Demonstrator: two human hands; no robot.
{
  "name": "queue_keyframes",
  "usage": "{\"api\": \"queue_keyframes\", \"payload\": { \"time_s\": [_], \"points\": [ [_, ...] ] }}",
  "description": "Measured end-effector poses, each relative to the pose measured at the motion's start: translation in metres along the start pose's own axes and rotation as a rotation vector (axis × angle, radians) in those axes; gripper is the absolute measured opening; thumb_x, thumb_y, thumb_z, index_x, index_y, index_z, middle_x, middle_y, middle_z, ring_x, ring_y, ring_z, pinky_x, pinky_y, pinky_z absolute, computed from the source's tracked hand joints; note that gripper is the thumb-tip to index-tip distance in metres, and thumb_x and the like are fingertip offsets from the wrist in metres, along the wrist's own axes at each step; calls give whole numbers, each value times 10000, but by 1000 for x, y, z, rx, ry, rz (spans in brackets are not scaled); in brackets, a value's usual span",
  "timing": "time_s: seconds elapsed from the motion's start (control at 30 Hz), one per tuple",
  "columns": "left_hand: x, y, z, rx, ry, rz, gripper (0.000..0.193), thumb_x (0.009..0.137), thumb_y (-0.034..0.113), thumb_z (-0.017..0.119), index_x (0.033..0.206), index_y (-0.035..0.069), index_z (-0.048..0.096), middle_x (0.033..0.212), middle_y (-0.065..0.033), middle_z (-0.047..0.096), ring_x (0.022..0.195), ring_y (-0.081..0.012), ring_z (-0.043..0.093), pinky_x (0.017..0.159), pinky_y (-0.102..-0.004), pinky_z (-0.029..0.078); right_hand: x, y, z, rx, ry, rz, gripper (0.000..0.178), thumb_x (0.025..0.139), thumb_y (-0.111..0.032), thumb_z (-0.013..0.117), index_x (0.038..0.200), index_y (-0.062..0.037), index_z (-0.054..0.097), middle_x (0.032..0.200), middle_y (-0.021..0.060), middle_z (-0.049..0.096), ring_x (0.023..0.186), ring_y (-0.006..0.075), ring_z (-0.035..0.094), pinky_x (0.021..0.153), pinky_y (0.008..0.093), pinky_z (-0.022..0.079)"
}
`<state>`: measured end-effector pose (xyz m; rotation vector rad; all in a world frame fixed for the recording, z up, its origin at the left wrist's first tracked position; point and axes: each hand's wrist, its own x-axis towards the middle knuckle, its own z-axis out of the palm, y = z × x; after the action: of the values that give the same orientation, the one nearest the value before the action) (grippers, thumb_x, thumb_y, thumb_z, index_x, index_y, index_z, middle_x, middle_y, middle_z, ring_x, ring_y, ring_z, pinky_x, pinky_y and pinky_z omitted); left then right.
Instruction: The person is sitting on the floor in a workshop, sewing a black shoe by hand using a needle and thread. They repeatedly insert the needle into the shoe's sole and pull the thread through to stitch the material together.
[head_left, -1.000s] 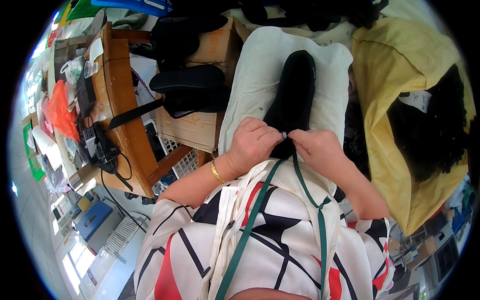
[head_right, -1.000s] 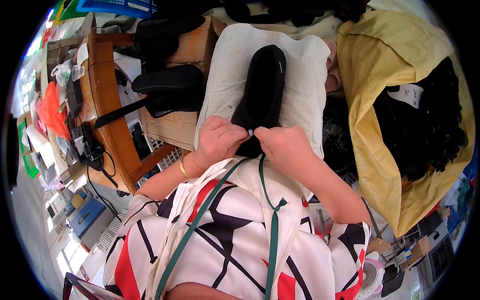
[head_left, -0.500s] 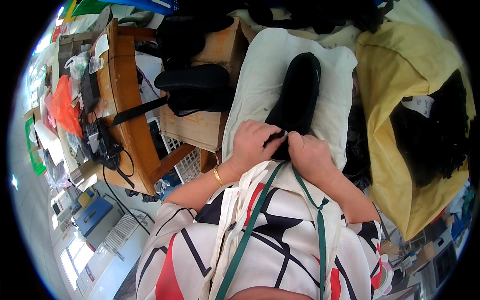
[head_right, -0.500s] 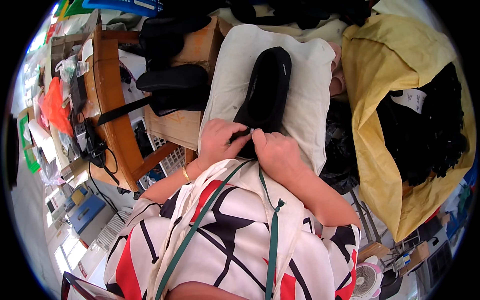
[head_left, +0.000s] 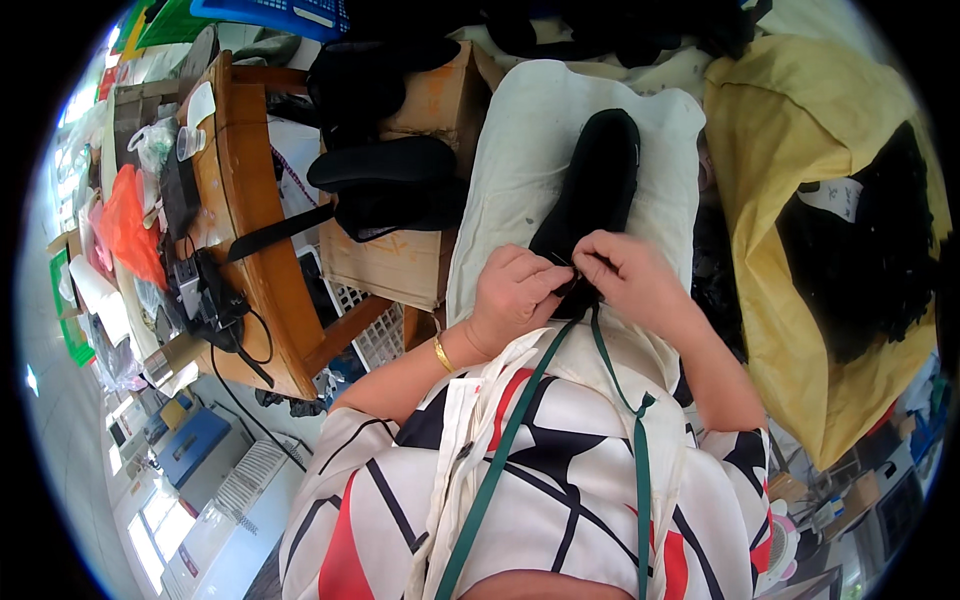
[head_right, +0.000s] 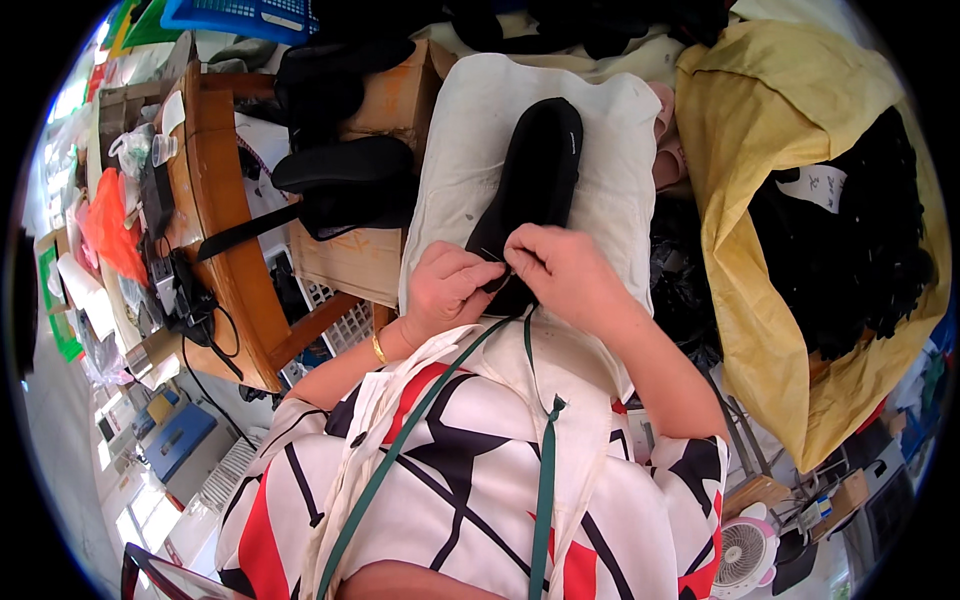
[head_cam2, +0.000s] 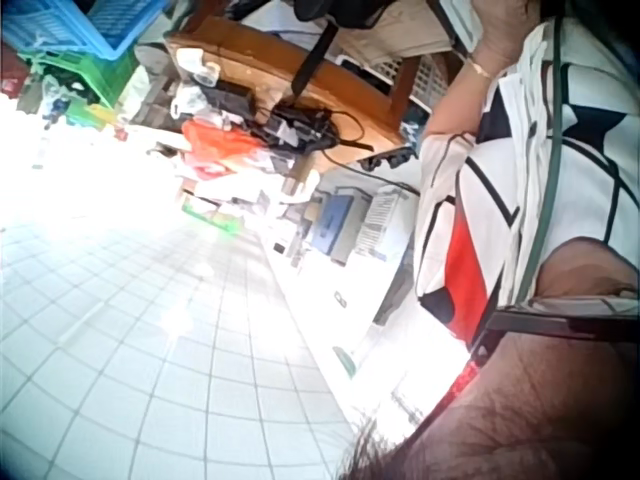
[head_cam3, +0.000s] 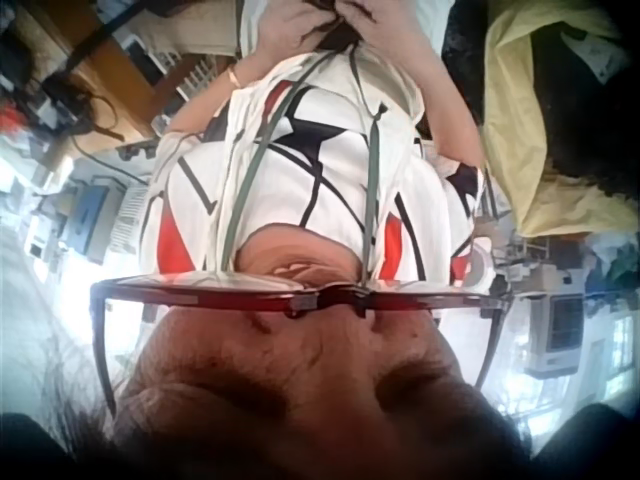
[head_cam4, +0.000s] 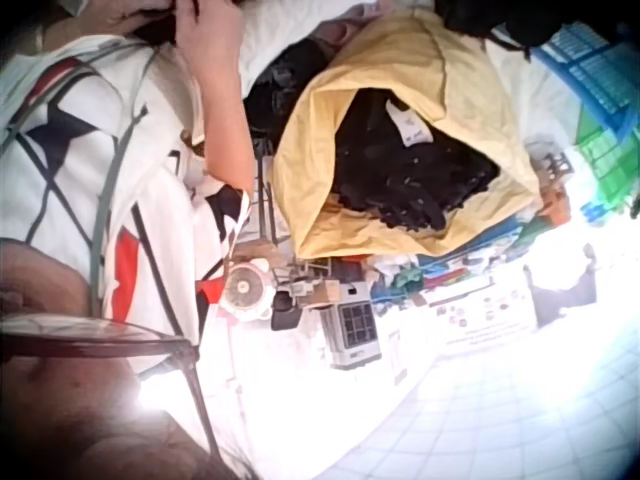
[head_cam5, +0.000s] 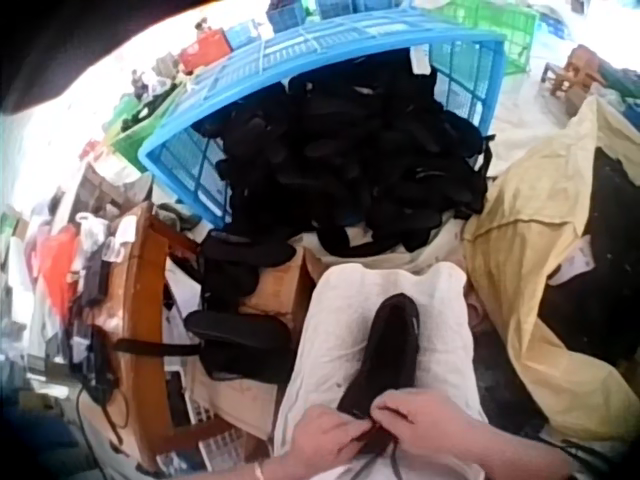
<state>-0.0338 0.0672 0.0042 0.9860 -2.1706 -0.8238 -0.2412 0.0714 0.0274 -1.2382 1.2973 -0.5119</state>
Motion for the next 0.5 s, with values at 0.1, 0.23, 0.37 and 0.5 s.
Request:
{"api": "queue_keyframes", "payload": {
  "time_s": [0.1,0.23,0.37,0.5],
  "points": [
    [1,1,-1,55,-4,62,381,545,-24,725,908,94,714,838,-28,643,775,-251,572,716,-358,460,6,-11,-8,-88,12,-126,74,902,-123,620,911,-49,624,853,127,572,735,291,586,663,371,478],
    [0,-2,0,64,-13,100,379,535,-12,714,900,88,707,830,-25,636,788,-252,565,744,-356,446,15,-3,10,-160,94,-246,102,906,-126,615,889,-31,582,849,138,566,744,317,571,663,368,476],
    [-1,-5,2,7,-33,54,341,563,-10,731,889,86,707,816,-36,640,775,-254,571,732,-359,440,30,-22,21,52,248,-320,153,939,-141,589,884,-13,525,838,125,572,704,299,585,628,373,476],
    [6,-7,0,-39,-38,-49,259,639,28,780,882,88,712,791,-44,644,744,-247,582,694,-360,439,30,-43,-9,472,98,76,221,1032,-228,492,887,-64,517,700,61,604,495,115,520,462,267,410]
  ]
}}
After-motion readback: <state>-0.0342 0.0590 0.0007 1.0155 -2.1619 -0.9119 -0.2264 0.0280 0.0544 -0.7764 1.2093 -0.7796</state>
